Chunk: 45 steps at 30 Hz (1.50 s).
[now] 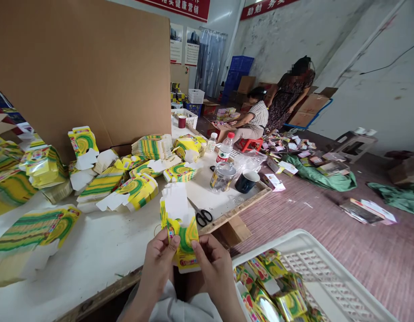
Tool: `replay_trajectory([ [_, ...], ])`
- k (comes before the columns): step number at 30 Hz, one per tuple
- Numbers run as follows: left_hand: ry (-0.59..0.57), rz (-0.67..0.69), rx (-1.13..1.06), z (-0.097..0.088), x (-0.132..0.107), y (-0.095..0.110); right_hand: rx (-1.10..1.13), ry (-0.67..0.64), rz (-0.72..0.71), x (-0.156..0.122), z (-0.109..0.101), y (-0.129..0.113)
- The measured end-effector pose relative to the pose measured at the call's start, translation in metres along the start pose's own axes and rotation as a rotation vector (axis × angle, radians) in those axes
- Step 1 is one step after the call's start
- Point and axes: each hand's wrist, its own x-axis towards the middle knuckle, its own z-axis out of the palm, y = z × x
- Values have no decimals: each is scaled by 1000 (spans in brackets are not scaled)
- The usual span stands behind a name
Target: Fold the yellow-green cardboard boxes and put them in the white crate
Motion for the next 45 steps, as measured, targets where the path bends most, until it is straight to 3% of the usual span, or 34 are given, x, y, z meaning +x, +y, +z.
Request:
replay_trajectory([
  [2,79,86,70,1,-1,0,-106,26,-55,0,-2,1],
  [4,86,132,119,2,-3,0,-165,22,-108,1,-7,2],
  [9,-71,109,162,6,-9,6,-110,-53,-228,3,-22,-1],
  [15,-261,-25,164,-1,-13,15,5,-283,-125,5,-38,-14],
  [18,-314,-60,127,-2,-16,15,-62,-332,-121,8,-45,-23],
  [22,-360,-96,112,2,-18,16,-177,-304,-151,12,-49,-28],
  [26,-397,-153,92,2,-17,14,-123,-203,-191,12,-44,-20],
  [32,-394,-115,222,0,-12,11,78,71,-203,9,-44,-10],
  [37,-351,-50,362,3,-12,10,-151,-137,-82,11,-49,-12],
  [41,-367,-54,393,3,-14,10,-308,-137,-82,12,-46,-4],
  [45,-385,-52,392,3,-15,11,-330,-174,-88,11,-46,-2],
])
